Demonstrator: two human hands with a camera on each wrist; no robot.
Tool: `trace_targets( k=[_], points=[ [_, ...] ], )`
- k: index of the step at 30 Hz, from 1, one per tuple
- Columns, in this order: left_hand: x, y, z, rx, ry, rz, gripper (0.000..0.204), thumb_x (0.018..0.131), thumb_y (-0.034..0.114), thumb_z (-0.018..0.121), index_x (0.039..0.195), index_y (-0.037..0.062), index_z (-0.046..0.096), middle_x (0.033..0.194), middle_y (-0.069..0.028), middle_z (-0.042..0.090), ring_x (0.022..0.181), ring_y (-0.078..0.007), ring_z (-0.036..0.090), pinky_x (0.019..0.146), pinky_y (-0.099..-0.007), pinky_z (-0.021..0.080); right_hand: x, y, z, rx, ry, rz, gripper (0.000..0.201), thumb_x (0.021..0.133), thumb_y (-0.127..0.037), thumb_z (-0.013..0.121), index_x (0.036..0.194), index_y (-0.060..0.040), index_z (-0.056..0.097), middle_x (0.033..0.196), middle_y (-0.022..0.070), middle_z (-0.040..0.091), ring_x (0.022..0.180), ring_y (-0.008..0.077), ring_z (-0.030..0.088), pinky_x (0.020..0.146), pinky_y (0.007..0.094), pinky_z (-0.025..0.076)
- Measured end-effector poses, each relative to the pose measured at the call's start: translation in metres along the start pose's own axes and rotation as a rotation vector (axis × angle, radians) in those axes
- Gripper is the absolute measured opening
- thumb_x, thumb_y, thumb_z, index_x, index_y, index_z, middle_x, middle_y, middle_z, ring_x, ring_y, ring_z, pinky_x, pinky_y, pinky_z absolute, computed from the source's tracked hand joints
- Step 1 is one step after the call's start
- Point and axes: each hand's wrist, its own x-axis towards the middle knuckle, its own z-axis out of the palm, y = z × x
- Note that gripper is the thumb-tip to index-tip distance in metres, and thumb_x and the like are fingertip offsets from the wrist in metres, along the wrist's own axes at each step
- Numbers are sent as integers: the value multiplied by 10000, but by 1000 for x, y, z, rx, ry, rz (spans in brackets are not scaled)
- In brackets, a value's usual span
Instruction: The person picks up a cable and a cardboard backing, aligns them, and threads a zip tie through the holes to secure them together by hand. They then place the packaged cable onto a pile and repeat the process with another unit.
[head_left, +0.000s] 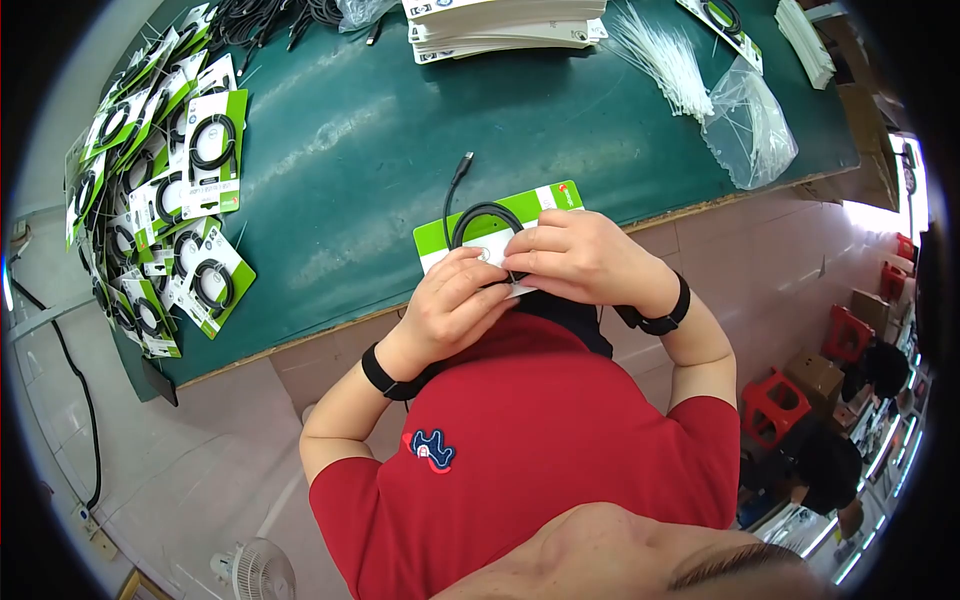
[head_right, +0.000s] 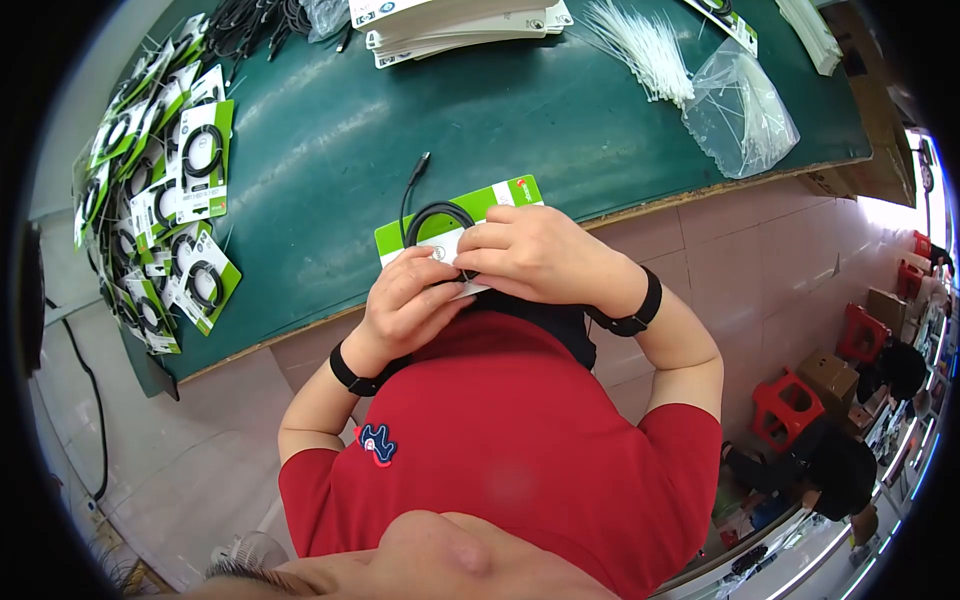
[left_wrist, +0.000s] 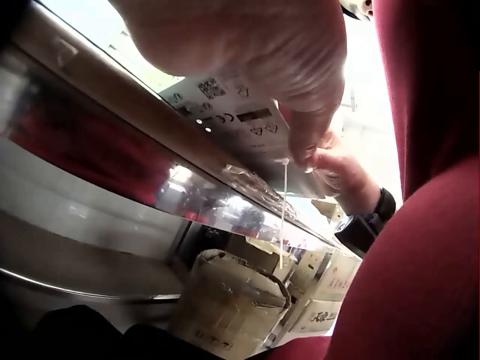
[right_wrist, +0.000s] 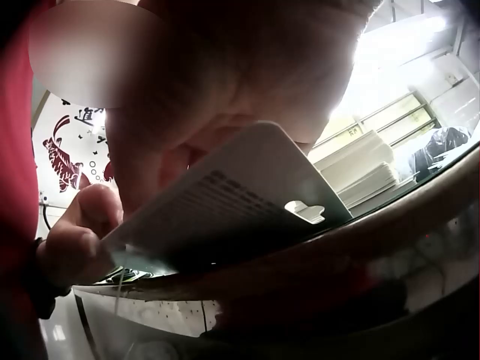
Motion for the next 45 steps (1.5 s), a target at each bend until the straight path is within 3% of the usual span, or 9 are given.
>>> trace_targets(
  k=[5,8,16,17,20,27,32,35,45],
  points=[
    [2,-3,-7,72,-107,-28,237,764,110,826,975,69,728,1011,-50,689,940,-222,673,990,-494,496,-5,9,8,-83,-98,-54,224,782,-128,795,986,-79,714,1035,15,686,780,224,608,679,359,528],
    [-2,-9,-4,161,-141,-29,234,772,131,824,983,83,735,999,-29,692,943,-202,668,1015,-508,471,-6,11,10,-38,-27,-58,257,773,-142,804,1008,-83,718,1003,11,676,765,222,596,671,356,525],
    [8,-11,-14,-35,-170,-122,244,786,91,800,1019,68,731,1010,-43,691,976,-231,661,947,-465,495,-5,13,14,168,110,2,280,789,-131,815,1044,-68,720,986,60,656,794,239,610,689,362,527],
    [14,-9,-13,-15,-81,-178,247,789,73,795,1027,64,731,1018,-53,700,973,-241,664,947,-453,498,-1,11,16,169,110,2,280,789,-131,815,1044,-68,720,986,60,656,794,239,610,689,362,527],
    [23,-7,-10,27,98,-287,256,793,38,787,1043,55,732,1033,-73,718,966,-261,672,947,-429,504,15,4,21,134,313,329,267,806,-109,802,1051,-51,715,969,79,642,811,249,620,697,357,526],
    [13,-28,0,76,9,-274,318,809,-16,747,1122,24,714,1171,-121,712,1030,-297,675,878,-401,527,15,17,30,-9,233,335,191,818,-74,775,995,-38,713,910,70,612,811,247,621,680,359,512],
    [16,-28,0,20,2,-254,338,807,-15,746,1141,24,707,1146,-120,711,1026,-304,667,899,-404,519,14,21,32,-16,253,280,146,817,-58,765,952,-38,715,900,67,609,802,250,615,670,367,501],
    [31,-11,-4,174,143,-420,366,794,-15,734,1155,26,695,1081,-116,695,1014,-313,648,864,-415,520,14,20,32,-16,257,282,155,808,-52,768,954,-41,718,895,70,609,801,254,613,672,368,502],
    [23,-23,6,47,54,-380,356,781,-20,756,1130,31,707,1054,-116,712,987,-302,652,879,-394,501,11,20,38,-2,320,255,219,778,-43,791,985,-37,718,899,75,608,809,253,617,673,366,510]
  ],
)
